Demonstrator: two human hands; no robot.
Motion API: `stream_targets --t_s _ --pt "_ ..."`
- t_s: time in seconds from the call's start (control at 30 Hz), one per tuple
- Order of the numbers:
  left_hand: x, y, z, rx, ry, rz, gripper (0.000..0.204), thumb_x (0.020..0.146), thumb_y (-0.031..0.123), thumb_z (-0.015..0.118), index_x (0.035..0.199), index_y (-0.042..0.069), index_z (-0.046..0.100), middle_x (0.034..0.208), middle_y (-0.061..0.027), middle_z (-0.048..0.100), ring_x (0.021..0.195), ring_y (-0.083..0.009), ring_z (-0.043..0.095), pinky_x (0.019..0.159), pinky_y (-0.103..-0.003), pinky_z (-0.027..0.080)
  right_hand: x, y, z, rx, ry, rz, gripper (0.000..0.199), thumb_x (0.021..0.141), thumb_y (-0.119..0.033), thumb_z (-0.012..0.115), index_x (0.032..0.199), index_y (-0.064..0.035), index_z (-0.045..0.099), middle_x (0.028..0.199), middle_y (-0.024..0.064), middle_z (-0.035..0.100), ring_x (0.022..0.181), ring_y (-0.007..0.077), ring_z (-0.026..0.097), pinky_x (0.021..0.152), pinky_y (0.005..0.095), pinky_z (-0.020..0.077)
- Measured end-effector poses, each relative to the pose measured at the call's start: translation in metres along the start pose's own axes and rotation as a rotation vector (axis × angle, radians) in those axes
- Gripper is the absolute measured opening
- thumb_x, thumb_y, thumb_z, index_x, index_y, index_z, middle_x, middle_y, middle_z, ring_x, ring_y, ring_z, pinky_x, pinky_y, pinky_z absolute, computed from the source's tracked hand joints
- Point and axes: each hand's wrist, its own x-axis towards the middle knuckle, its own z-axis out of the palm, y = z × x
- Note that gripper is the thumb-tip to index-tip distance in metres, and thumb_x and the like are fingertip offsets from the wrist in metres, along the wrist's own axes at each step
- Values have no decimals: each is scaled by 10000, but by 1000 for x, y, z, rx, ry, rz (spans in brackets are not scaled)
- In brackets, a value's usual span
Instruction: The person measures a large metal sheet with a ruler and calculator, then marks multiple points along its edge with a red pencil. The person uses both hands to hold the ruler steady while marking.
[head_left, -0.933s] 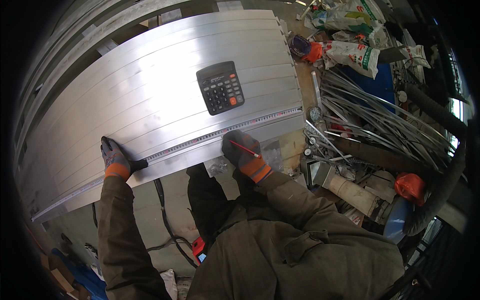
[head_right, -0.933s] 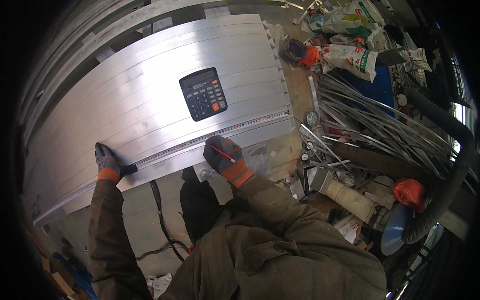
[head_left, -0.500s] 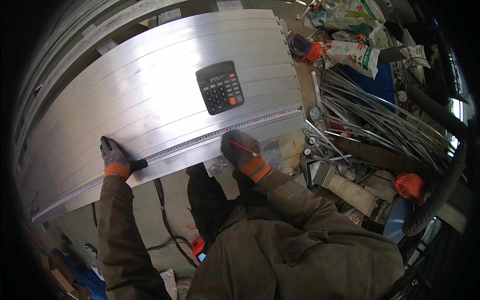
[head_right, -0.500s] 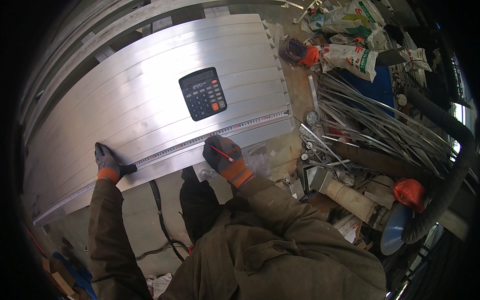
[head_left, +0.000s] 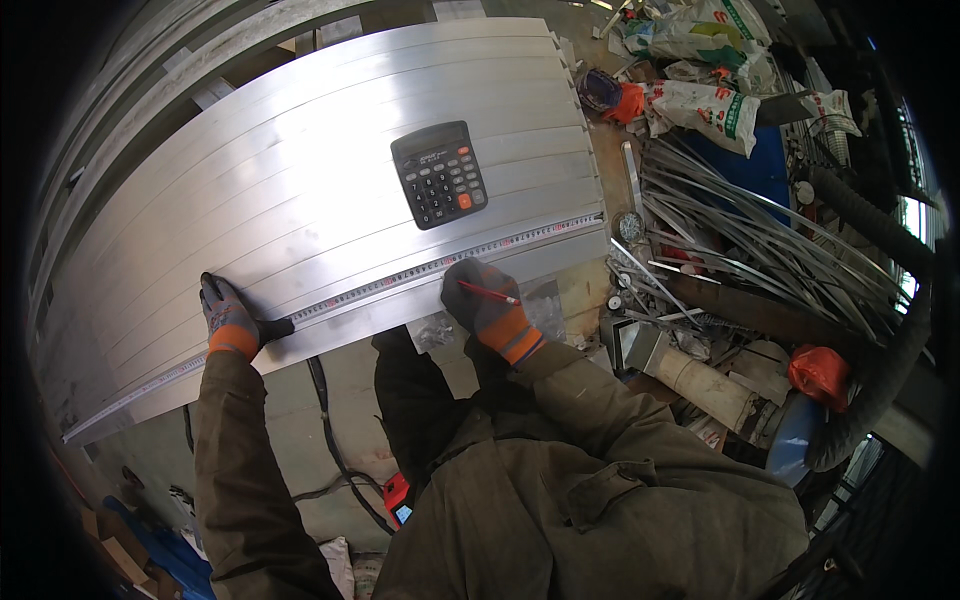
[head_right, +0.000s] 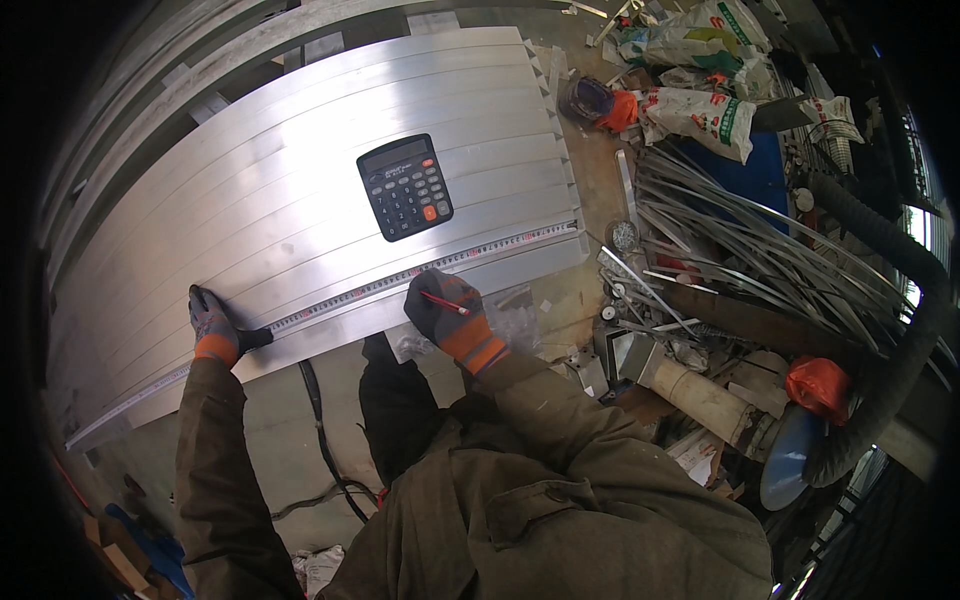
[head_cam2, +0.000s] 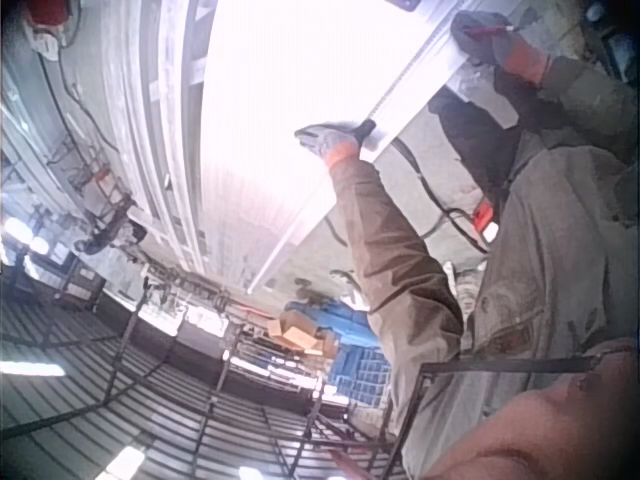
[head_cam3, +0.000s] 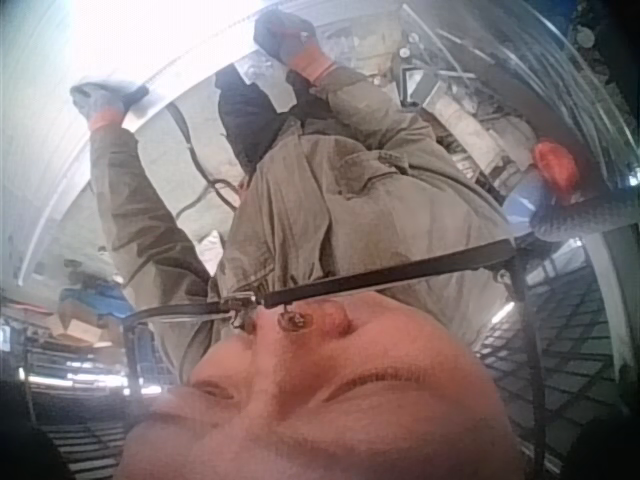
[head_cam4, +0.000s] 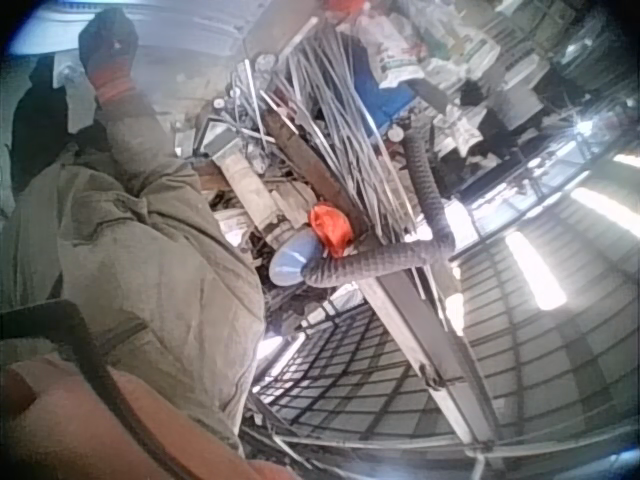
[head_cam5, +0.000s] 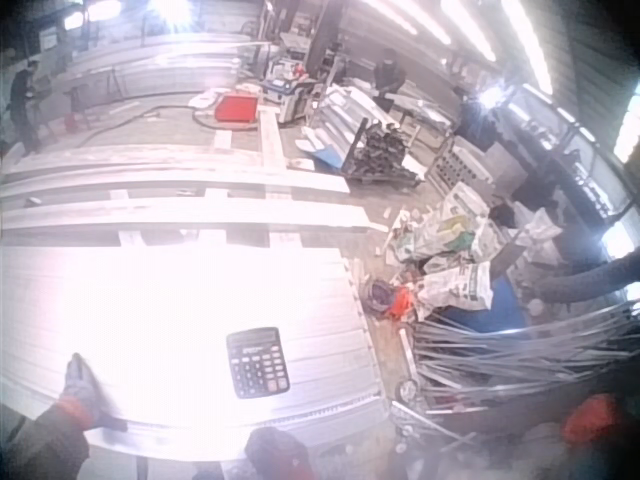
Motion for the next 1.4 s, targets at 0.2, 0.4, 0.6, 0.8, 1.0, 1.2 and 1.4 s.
stream_targets --t_s 0.2,0.4,0.6,0.8,1.0,1.2,1.4 --pt "1 -3 3 -39 26 41 1849 380 713 1104 1759 -112 189 1856 -340 115 1719 -505 168 1418 -487 258 3 -4 1 38 30 23 112 994 -150 769 958 -82 688 855 173 697 825 446 722 684 494 571" --pt "3 -4 7 -18 17 29 1850 380 703 1109 1760 -109 183 1860 -341 99 1722 -502 160 1420 -479 255 1 0 -3 43 -12 26 98 994 -144 767 967 -82 696 854 175 709 834 444 732 695 502 581" --pt "-3 3 -5 -46 -29 -24 1864 389 660 1126 1767 -107 134 1864 -330 94 1725 -494 154 1427 -464 246 4 7 -6 -181 129 23 108 1020 -150 745 1113 -98 760 965 163 778 902 415 761 801 482 619" --pt "-9 6 -13 -67 -4 -10 1884 386 656 1126 1771 -103 100 1870 -311 96 1728 -477 157 1427 -464 248 48 18 -41 -81 221 0 228 1092 -141 661 1278 -79 777 1194 151 801 1199 412 709 1065 493 554" --pt "-10 5 -15 -70 -12 -16 1868 386 652 1127 1769 -105 126 1871 -307 92 1729 -476 153 1426 -465 247 67 16 -44 -119 107 27 275 1074 -113 629 1309 -94 770 1252 145 782 1245 407 682 1083 501 535" --pt "-11 6 -18 -57 -22 -19 1873 388 708 1105 1762 -124 141 1871 -312 76 1732 -477 134 1430 -466 230 64 8 -45 -184 226 -45 349 1081 -99 616 1417 -77 709 1248 150 774 1240 404 680 1057 505 533" --pt "-12 5 -17 -38 -28 -17 1877 388 713 1103 1766 -116 135 1873 -311 70 1733 -478 129 1430 -470 229 31 -5 -42 214 44 217 385 1090 -86 648 1470 -35 678 1223 204 770 1169 428 718 1004 495 588"
